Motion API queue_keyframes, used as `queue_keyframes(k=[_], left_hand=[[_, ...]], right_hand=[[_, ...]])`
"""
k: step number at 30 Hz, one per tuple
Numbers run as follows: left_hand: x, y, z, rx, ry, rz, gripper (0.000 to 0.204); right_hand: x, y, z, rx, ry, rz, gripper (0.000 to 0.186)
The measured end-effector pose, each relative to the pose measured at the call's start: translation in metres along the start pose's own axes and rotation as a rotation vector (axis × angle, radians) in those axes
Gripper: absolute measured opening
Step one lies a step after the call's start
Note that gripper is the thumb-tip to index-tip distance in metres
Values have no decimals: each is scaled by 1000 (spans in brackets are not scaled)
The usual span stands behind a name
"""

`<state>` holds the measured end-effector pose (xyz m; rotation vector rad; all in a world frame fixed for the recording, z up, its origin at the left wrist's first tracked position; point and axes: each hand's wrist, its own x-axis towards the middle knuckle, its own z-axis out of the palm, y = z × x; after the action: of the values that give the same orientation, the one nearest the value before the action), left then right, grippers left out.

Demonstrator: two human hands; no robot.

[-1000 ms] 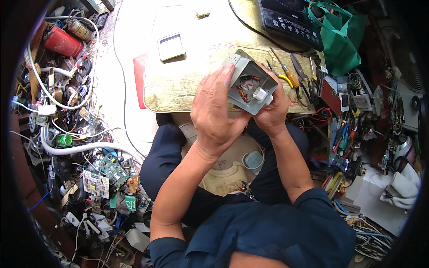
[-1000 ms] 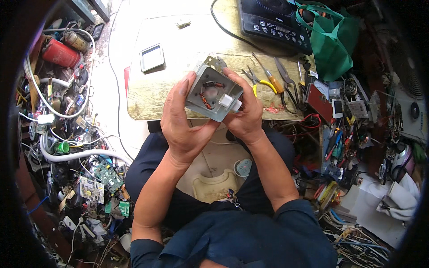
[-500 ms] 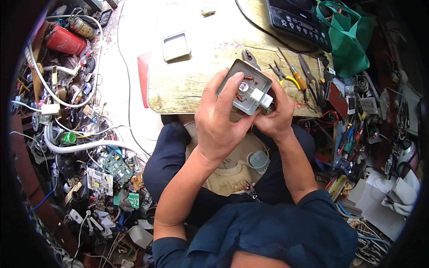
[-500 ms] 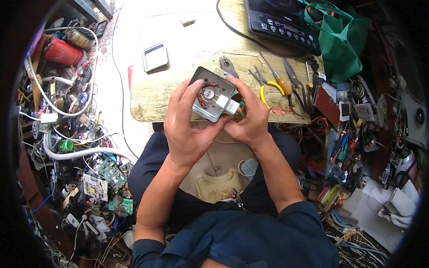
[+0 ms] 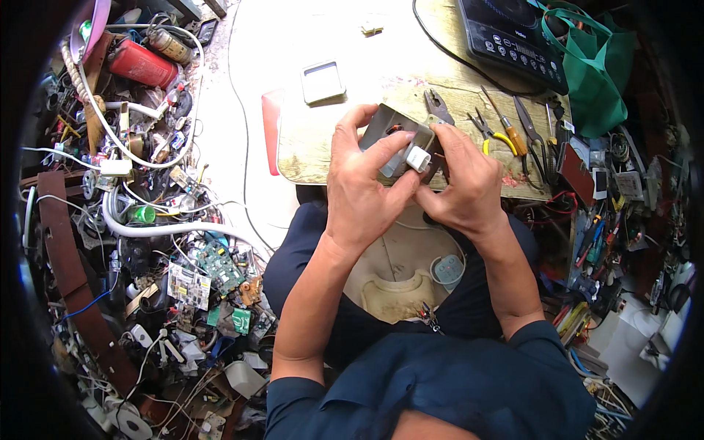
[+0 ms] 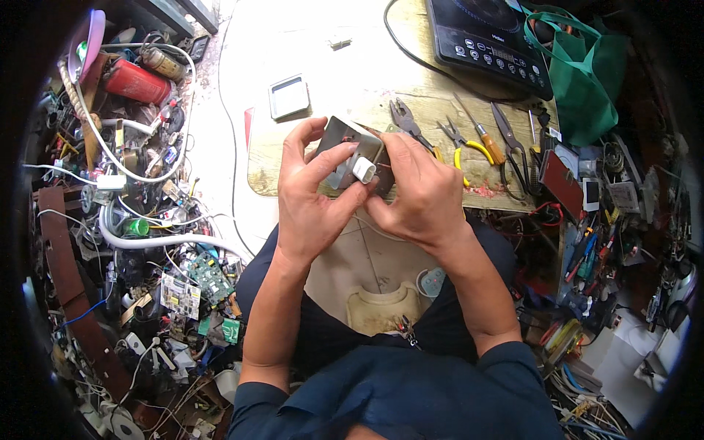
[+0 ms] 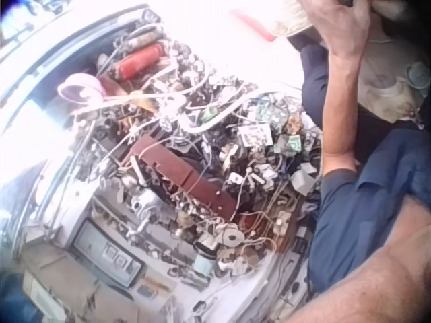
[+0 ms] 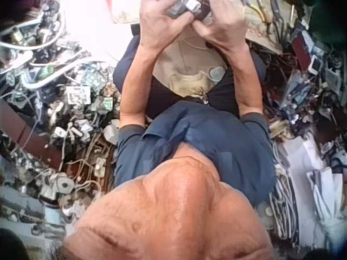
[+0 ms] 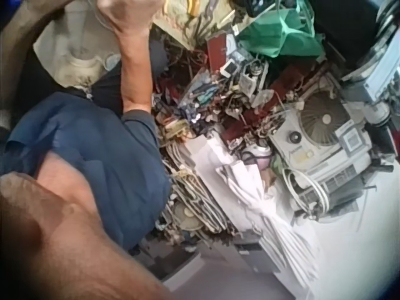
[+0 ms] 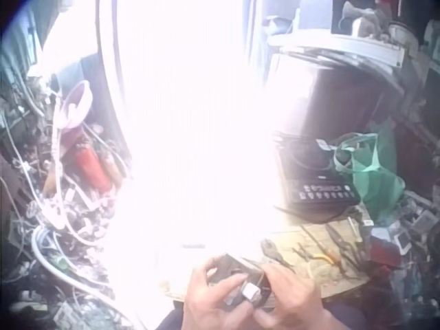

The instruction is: The person is repairing a small electronic device, likely a lock or switch, using a screwdriver and a wooden stick. They are seated in a cluttered workshop, manipulating the device and its internal components.

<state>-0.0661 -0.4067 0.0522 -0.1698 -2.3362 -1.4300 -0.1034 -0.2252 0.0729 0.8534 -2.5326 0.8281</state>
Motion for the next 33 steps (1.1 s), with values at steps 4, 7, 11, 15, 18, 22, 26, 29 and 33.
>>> queue_keyframes(k=[4, 7, 11, 15, 18, 22, 26, 29, 33], left_hand=[[2, -1, -11, 88, -51, -43, 47], [3, 0, -17, 107, -77, -112, 45], [5, -4, -21, 122, -82, -110, 43], [10, -2, -26, -107, -128, -282, 42], [13, -3, -33, -221, -188, -419, 40], [11, -22, -35, -420, -242, -484, 39], [15, -31, -44, -569, -338, -641, 44], [17, -38, -47, -718, -347, -709, 47], [17, -45, -51, -763, -342, -785, 48]], right_hand=[[2, -2, -1, -58, -48, -30, 64], [8, -4, -3, -74, -97, -64, 66], [17, -12, -6, -65, -165, -53, 63], [26, -14, -8, -85, -245, -50, 55], [37, -14, -11, -96, -354, -61, 48], [47, -16, -12, -95, -438, -87, 42], [50, -14, -9, -125, -547, -36, 68], [55, -10, -6, -75, -569, -31, 73], [57, -5, -2, -1, -571, -24, 80]])
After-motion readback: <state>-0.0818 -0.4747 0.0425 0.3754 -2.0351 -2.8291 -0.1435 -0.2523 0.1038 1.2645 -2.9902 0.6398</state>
